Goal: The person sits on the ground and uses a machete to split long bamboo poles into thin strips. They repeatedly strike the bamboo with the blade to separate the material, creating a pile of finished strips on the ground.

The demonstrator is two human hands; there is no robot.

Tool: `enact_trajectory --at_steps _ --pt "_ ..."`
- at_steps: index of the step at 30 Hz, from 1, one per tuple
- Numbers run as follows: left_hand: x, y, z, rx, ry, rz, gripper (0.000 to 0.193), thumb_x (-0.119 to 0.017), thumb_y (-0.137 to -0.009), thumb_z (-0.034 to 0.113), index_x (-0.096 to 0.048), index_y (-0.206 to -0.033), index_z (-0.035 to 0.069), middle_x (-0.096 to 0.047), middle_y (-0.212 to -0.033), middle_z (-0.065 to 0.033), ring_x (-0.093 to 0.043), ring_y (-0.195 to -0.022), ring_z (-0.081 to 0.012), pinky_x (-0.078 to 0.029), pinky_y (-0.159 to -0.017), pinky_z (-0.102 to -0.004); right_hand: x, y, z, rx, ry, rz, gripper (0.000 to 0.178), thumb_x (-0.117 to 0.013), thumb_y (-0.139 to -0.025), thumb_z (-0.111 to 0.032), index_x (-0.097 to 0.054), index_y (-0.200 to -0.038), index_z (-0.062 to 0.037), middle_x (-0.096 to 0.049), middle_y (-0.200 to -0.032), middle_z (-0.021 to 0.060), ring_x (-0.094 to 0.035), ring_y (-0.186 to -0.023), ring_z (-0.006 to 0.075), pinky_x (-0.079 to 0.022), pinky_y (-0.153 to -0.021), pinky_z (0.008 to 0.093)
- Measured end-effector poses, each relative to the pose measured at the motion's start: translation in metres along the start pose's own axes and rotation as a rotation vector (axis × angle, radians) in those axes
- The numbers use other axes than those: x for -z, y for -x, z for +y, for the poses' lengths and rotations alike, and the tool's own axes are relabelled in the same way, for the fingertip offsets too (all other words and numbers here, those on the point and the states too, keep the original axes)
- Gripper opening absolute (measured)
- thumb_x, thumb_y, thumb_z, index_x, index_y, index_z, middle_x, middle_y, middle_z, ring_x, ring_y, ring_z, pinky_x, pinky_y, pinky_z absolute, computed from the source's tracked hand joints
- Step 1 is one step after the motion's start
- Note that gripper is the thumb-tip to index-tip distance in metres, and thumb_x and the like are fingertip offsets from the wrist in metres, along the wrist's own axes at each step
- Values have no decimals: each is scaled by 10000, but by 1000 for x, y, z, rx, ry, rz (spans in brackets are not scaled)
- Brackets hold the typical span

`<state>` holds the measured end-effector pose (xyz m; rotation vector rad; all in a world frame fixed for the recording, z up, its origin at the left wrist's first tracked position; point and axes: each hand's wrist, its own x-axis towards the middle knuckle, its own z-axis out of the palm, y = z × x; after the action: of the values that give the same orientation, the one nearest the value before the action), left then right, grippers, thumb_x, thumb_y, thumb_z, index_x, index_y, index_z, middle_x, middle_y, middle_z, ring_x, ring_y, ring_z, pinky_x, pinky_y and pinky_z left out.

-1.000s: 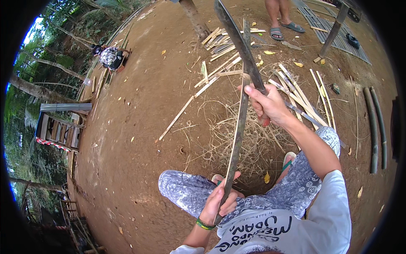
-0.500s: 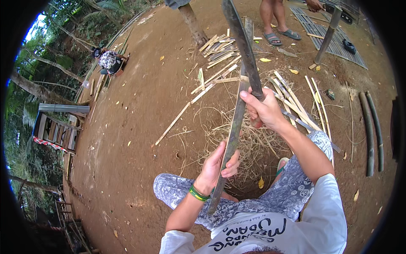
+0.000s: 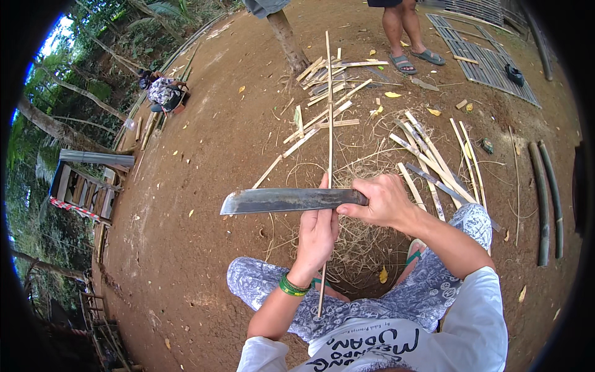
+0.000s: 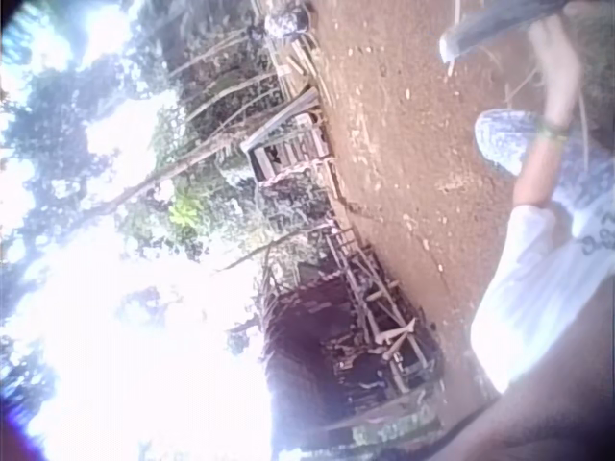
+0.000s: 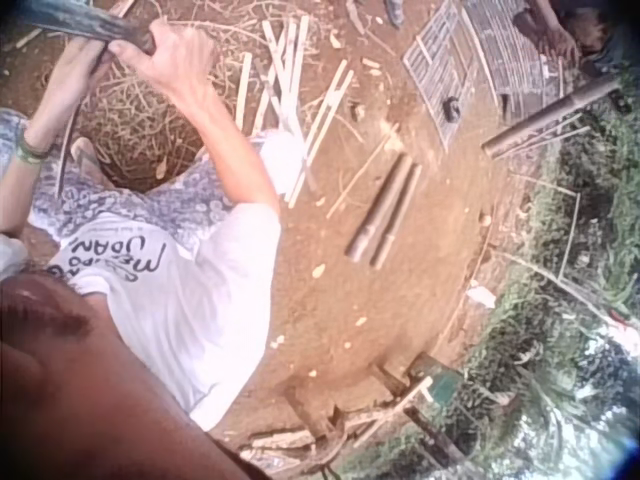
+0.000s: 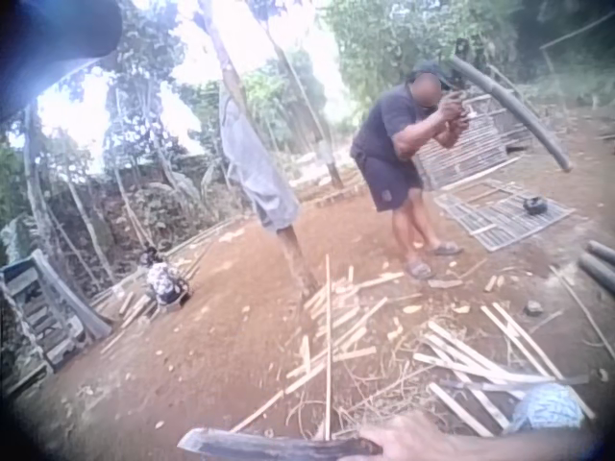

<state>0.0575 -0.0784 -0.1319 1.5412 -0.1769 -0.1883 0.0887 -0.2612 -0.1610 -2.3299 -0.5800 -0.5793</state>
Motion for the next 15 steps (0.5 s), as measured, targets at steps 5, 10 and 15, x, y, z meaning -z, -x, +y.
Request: enact_trajectory --at_steps 5,10,15 --pt "6 8 0 20 -41 -21 446 -383 -1094 225 -389 -1509 61 -396 -690 82 -332 -529 -3 -273 -463 -181 2 -10 13 16 44 66 660 -617 -805 -733 -560 -609 -106 -567 -491 88 -588 -427 303 -423 -417 446" --pt "10 22 6 -3 -112 -41 459 -361 -1100 262 -388 -1500 37 -354 -664 92 -318 -539 0 -269 -466 -179 4 -15 19 52 85 14 673 -617 -791 -750 -560 -611 -103 -586 -508 91 -597 -440 305 -431 -422 445" --pt "21 40 5 16 -118 -57 485 -353 -1102 240 -313 -1547 50 -358 -673 85 -320 -540 -7 -281 -471 -179 5 -21 27 -13 102 -6 682 -596 -813 -746 -605 -641 -86 -577 -495 92 -597 -451 290 -433 -431 436"
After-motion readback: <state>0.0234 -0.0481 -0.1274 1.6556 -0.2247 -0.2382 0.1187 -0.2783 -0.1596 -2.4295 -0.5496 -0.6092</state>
